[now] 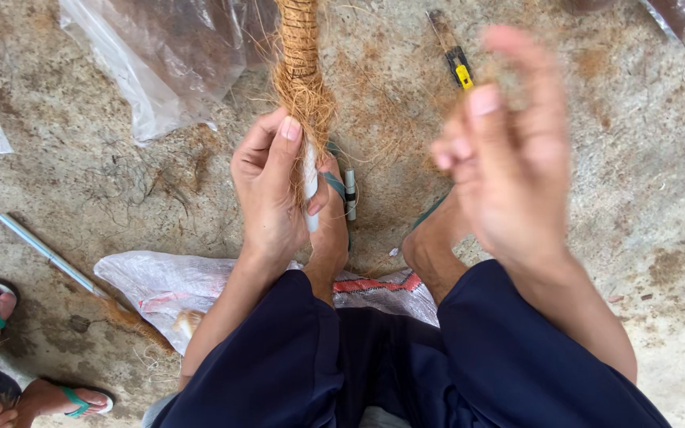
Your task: The person wraps a long wooden broom handle with natural fiber using a white plastic tube to guide the wrapping. They use a utility knife to trim excess fibers and scissors to cut the binding string, then continue wrapping and trimming along the handle.
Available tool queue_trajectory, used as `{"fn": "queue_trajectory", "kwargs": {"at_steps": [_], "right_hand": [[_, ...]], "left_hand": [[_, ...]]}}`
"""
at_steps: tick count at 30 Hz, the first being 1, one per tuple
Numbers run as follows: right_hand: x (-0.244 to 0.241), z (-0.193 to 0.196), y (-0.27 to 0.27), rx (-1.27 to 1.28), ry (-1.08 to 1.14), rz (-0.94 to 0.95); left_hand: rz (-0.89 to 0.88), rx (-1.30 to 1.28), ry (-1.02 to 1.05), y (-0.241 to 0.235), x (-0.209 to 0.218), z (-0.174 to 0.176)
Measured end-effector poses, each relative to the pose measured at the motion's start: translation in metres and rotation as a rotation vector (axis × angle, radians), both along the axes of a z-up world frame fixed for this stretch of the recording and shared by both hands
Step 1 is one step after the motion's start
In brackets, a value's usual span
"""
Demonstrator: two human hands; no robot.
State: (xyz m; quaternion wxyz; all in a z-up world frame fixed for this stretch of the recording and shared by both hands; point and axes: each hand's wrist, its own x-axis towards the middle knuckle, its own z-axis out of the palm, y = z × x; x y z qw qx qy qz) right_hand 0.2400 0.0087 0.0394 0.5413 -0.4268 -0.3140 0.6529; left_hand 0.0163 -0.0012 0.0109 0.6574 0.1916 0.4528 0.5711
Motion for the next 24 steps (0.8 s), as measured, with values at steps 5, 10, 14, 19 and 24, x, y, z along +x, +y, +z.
{"fn": "queue_trajectory", "kwargs": {"at_steps": [5, 10, 14, 19, 24], "right_hand": [[-0.016, -0.003, 0.005, -0.183, 0.176, 0.238], [-0.024, 0.008, 0.009, -0.33, 0.119, 0.321], [-0.024, 0.01, 0.007, -0.215, -0.143, 0.426], [-0.013, -0.013, -0.006, -0.104, -0.171, 0.422], [-0.008, -0.022, -0.007, -0.108, 0.199, 0.308]], "left_hand": [[-0.04, 0.023, 0.017, -0.001, 0.001, -0.001], [-0.024, -0.009, 0.024, 0.0, 0.002, -0.003], [-0.016, -0.01, 0.003, 0.0, 0.002, -0.002], [-0.033, 0.01, 0.007, -0.001, 0.002, 0.0], [-0.052, -0.002, -0.018, -0.002, 0.0, 0.001]]}}
